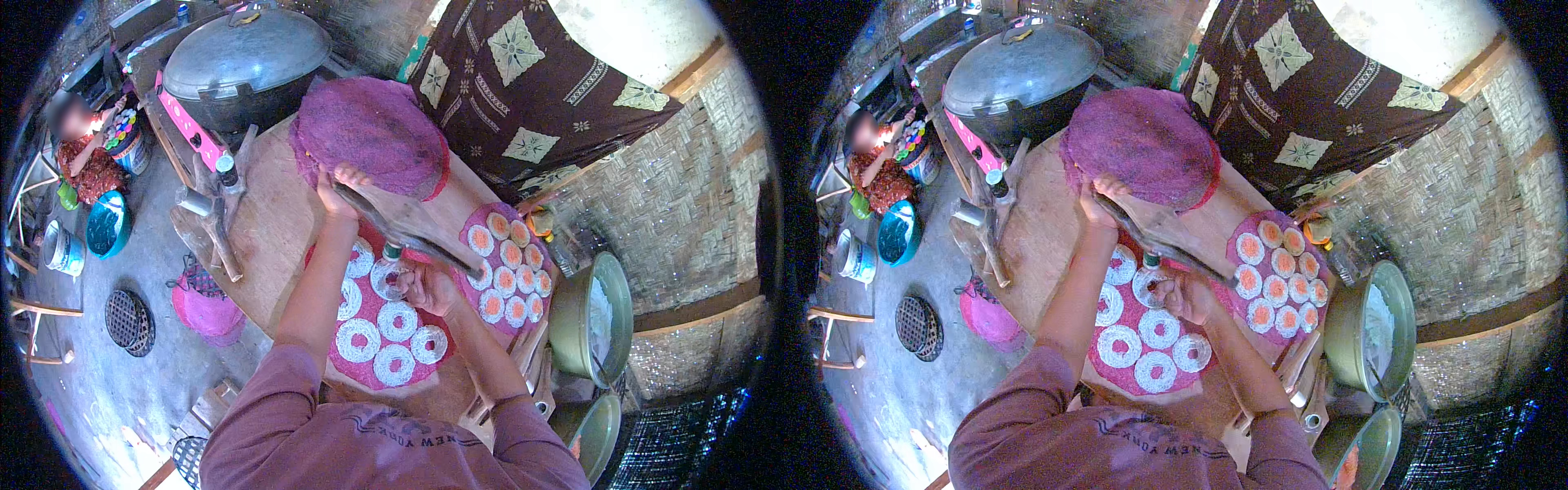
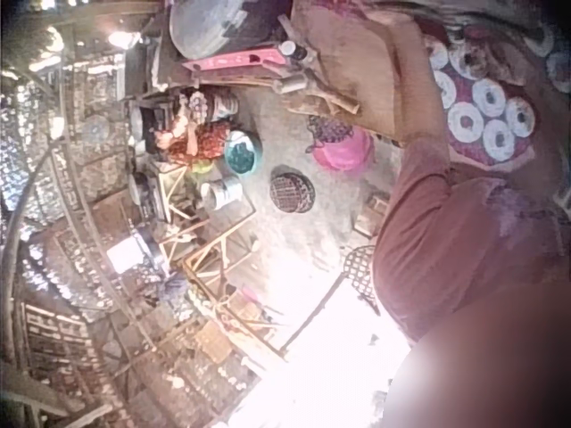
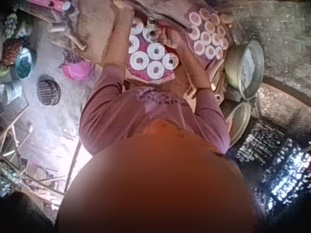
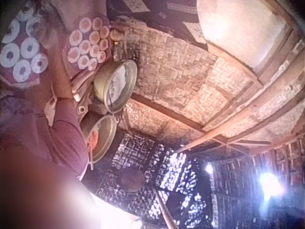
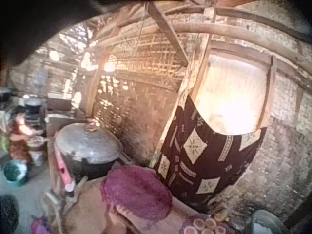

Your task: The person uses a wooden mold and a cylindrical cutter to form ring-shaped dough pieces on a pink mat. They scoop white and pink fillings from bowls, press them into the mold, and place the finished rings on the mat. The process repeats with consistent hand motions and tool handling.

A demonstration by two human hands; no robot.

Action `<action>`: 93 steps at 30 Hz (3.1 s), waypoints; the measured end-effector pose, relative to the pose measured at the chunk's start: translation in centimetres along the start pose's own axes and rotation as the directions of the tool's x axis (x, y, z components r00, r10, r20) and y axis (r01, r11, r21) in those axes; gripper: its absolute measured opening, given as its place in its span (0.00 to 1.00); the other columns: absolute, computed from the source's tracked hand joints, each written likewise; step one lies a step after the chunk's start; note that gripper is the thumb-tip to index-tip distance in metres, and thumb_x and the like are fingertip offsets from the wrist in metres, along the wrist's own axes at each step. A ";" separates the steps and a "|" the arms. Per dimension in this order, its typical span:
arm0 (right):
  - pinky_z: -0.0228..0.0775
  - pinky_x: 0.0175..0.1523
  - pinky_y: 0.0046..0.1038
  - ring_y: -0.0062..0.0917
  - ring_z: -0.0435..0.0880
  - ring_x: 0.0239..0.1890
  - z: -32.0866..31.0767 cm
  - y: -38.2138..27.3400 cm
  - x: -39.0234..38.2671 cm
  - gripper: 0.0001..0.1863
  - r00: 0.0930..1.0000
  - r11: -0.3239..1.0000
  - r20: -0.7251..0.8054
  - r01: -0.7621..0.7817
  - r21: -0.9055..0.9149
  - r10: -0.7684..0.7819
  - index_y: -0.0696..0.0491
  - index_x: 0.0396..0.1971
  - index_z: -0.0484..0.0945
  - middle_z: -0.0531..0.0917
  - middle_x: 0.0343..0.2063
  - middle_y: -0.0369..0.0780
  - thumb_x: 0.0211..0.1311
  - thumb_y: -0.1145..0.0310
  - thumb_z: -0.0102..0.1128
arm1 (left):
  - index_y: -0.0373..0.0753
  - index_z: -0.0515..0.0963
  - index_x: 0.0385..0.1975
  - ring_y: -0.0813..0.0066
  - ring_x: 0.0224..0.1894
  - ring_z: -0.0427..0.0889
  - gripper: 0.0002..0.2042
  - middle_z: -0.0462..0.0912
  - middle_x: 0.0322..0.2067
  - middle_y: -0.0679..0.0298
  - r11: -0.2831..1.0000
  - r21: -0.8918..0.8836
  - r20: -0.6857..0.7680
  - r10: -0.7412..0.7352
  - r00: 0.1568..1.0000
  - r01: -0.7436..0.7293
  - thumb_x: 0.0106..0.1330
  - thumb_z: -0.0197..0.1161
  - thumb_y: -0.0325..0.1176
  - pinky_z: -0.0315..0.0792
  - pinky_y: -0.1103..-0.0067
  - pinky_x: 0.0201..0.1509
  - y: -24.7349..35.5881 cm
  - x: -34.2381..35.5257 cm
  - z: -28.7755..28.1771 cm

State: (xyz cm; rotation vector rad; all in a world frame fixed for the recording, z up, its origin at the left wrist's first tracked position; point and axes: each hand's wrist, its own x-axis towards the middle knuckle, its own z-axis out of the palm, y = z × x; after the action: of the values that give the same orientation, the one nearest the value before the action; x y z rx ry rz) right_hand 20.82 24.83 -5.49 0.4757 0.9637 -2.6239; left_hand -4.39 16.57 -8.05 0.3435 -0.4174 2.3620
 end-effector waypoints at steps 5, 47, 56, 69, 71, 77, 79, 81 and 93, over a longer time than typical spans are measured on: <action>0.76 0.37 0.41 0.46 0.83 0.33 1.3 -0.4 -0.8 0.14 0.766 -0.272 -0.059 -0.298 -0.915 -0.640 0.53 0.42 0.79 0.82 0.32 0.49 0.65 0.61 0.51 | 0.48 0.68 0.18 0.75 0.22 0.66 0.24 0.66 0.15 0.73 0.999 -0.038 -0.041 0.025 0.999 -0.026 0.65 0.47 0.62 0.63 0.73 0.36 1.2 1.8 1.9; 0.62 0.17 0.22 0.19 0.70 0.12 7.1 -12.7 -8.5 0.39 0.897 0.728 -0.443 -0.297 -0.619 -0.011 0.55 0.28 0.76 0.77 0.17 0.36 0.68 0.33 0.27 | 0.44 0.67 0.19 0.67 0.22 0.66 0.30 0.66 0.16 0.65 0.966 0.118 -0.223 -0.200 0.954 0.230 0.64 0.41 0.68 0.64 0.69 0.35 -7.7 3.9 8.2; 0.56 0.14 0.26 0.20 0.65 0.08 3.7 -10.5 -5.8 0.42 0.745 0.463 -0.613 -0.461 -0.757 -0.261 0.55 0.14 0.69 0.69 0.09 0.36 0.64 0.29 0.29 | 0.47 0.62 0.17 0.69 0.19 0.61 0.29 0.62 0.14 0.68 0.961 0.172 -0.449 -0.119 0.885 0.217 0.65 0.36 0.68 0.60 0.71 0.30 -7.6 3.0 2.8; 0.73 0.39 0.40 0.45 0.83 0.25 -0.1 -11.3 -6.6 0.44 0.690 -0.003 -0.450 -0.548 -0.836 -0.567 0.68 0.26 0.77 0.79 0.18 0.55 0.68 0.37 0.29 | 0.49 0.59 0.13 0.72 0.15 0.58 0.28 0.59 0.11 0.70 0.972 0.105 -0.459 -0.139 0.877 0.209 0.65 0.35 0.65 0.57 0.72 0.27 -10.1 3.6 0.1; 0.72 0.36 0.38 0.41 0.81 0.22 -0.2 -11.0 -7.3 0.44 0.684 -0.013 -0.425 -0.536 -0.844 -0.593 0.67 0.23 0.75 0.77 0.16 0.53 0.68 0.35 0.30 | 0.49 0.58 0.13 0.71 0.15 0.58 0.29 0.58 0.11 0.70 0.974 0.094 -0.491 -0.133 0.861 0.204 0.65 0.34 0.66 0.57 0.71 0.27 -10.7 3.1 -0.1; 0.71 0.31 0.38 0.37 0.78 0.19 0.4 -9.9 -8.4 0.43 0.698 0.044 -0.509 -0.567 -0.822 -0.503 0.67 0.24 0.73 0.76 0.15 0.50 0.68 0.36 0.31 | 0.49 0.58 0.13 0.73 0.14 0.56 0.27 0.57 0.10 0.71 0.971 0.106 -0.596 -0.112 0.795 0.216 0.66 0.33 0.62 0.57 0.71 0.25 -11.1 1.2 1.1; 0.72 0.40 0.44 0.48 0.82 0.26 0.6 -9.4 -8.3 0.40 0.612 0.236 -0.654 -0.624 -0.745 -0.444 0.72 0.36 0.74 0.78 0.20 0.58 0.71 0.43 0.30 | 0.50 0.58 0.12 0.74 0.13 0.56 0.25 0.56 0.10 0.72 0.968 0.124 -0.628 -0.094 0.772 0.220 0.66 0.34 0.59 0.58 0.72 0.25 -10.9 0.8 1.8; 0.72 0.40 0.43 0.48 0.83 0.27 0.7 -8.7 -8.0 0.43 0.655 0.141 -0.556 -0.574 -0.807 -0.512 0.71 0.29 0.75 0.79 0.19 0.58 0.69 0.39 0.31 | 0.50 0.58 0.12 0.74 0.13 0.56 0.24 0.56 0.10 0.72 0.962 0.172 -0.646 -0.052 0.761 0.212 0.65 0.34 0.59 0.57 0.72 0.24 -10.5 0.7 2.4; 0.70 0.42 0.47 0.54 0.82 0.30 0.6 -8.1 -5.2 0.40 0.659 0.144 -0.469 -0.486 -0.862 -0.588 0.70 0.27 0.76 0.79 0.23 0.62 0.71 0.43 0.32 | 0.48 0.57 0.14 0.74 0.12 0.53 0.23 0.54 0.09 0.70 0.931 0.316 -0.601 0.047 0.798 0.184 0.65 0.37 0.57 0.54 0.73 0.20 -8.4 2.3 4.4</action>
State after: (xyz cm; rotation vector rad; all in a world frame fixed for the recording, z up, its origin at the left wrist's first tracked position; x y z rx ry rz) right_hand 22.21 31.17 1.65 1.1350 2.7119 -0.9226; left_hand 0.26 22.11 -1.53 -0.2408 0.3367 2.3092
